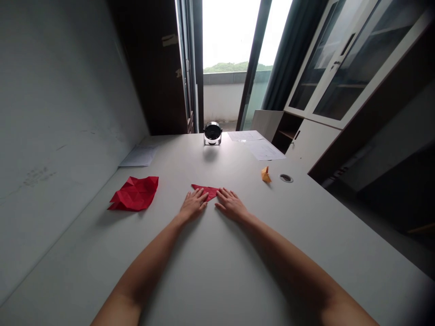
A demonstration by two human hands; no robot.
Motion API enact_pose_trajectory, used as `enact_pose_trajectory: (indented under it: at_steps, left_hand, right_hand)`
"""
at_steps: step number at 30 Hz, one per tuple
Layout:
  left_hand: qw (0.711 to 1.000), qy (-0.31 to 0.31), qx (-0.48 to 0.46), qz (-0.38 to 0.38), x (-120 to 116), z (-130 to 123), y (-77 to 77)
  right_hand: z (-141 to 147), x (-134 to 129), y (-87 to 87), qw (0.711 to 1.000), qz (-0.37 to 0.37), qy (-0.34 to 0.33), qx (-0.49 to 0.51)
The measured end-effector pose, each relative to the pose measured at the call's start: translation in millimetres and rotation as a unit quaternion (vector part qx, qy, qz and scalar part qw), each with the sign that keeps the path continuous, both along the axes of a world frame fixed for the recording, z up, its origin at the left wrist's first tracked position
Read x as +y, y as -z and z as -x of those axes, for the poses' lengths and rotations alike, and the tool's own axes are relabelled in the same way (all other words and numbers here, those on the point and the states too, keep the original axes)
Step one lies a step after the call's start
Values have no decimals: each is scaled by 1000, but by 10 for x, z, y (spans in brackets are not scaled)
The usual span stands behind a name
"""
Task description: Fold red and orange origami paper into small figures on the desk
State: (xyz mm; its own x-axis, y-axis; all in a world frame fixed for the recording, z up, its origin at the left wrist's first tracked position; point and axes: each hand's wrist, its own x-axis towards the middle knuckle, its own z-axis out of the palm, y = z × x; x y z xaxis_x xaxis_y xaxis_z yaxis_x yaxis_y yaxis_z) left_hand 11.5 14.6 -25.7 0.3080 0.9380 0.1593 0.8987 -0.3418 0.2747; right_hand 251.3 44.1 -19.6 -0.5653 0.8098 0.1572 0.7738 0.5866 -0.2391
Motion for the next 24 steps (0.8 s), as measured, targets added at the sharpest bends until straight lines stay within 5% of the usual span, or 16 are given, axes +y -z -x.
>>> enact_pose_trajectory:
  at_steps: [7, 16, 24]
  left_hand:
    - [996, 51, 36, 57, 125, 86, -18]
    - [998, 58, 26, 19, 42, 138, 42]
    - [999, 36, 13, 2, 10, 153, 83]
  right_hand:
    - [59, 328, 15, 1000, 15, 18, -15]
    - [67, 301, 19, 999, 11, 52, -2]
    - [58, 91, -107, 993, -25, -111, 17]
